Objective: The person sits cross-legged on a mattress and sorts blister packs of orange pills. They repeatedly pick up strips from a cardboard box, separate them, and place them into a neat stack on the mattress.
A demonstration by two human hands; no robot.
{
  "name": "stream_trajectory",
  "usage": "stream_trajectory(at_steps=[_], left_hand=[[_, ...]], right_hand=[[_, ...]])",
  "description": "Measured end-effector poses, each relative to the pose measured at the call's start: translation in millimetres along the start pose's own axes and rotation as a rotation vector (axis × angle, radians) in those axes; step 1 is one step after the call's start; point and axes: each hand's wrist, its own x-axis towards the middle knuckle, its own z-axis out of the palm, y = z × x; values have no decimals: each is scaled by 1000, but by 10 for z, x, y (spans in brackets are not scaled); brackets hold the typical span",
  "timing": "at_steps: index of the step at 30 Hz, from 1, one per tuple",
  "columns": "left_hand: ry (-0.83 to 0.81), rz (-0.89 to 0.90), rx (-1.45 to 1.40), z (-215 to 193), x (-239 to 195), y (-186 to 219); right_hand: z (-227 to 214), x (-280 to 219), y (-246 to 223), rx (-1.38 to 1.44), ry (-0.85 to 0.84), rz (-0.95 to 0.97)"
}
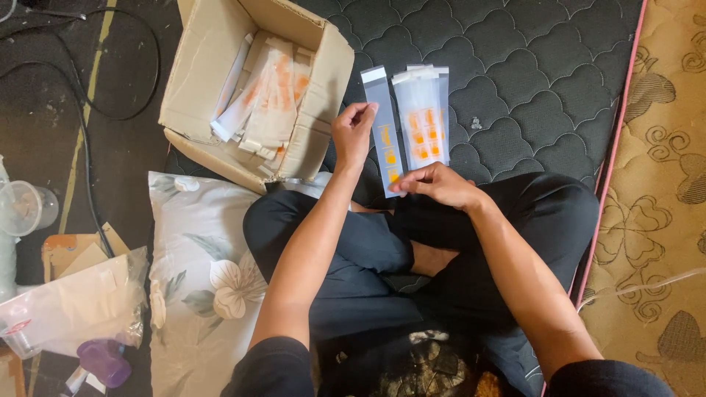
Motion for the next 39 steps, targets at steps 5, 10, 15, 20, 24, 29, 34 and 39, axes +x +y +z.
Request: stream_trajectory(at_steps=[5, 10, 15, 20, 24, 29, 34, 39], left_hand=[[25, 14, -18, 11, -21, 46], [33, 21, -25, 17, -8, 10], [39, -3, -21, 12, -17, 43], [34, -18, 5, 11, 12, -74], [11, -74, 41, 9, 27, -83], [-79, -189, 100, 248, 299, -470], [-139, -296, 160, 605, 444, -908], [-285, -347, 300, 596, 427, -1166]], right_hand=[[-12, 4, 31, -7, -4, -4], [-12, 13, 37, -13, -9, -9], [-13, 15, 1, -21, -12, -1], [-49, 65, 158, -34, 7, 20], [-96, 130, 306, -276, 212, 180], [-106, 202, 491, -696, 376, 379], [-197, 257, 586, -795, 436, 473], [-92, 245, 411, -812, 388, 620]])
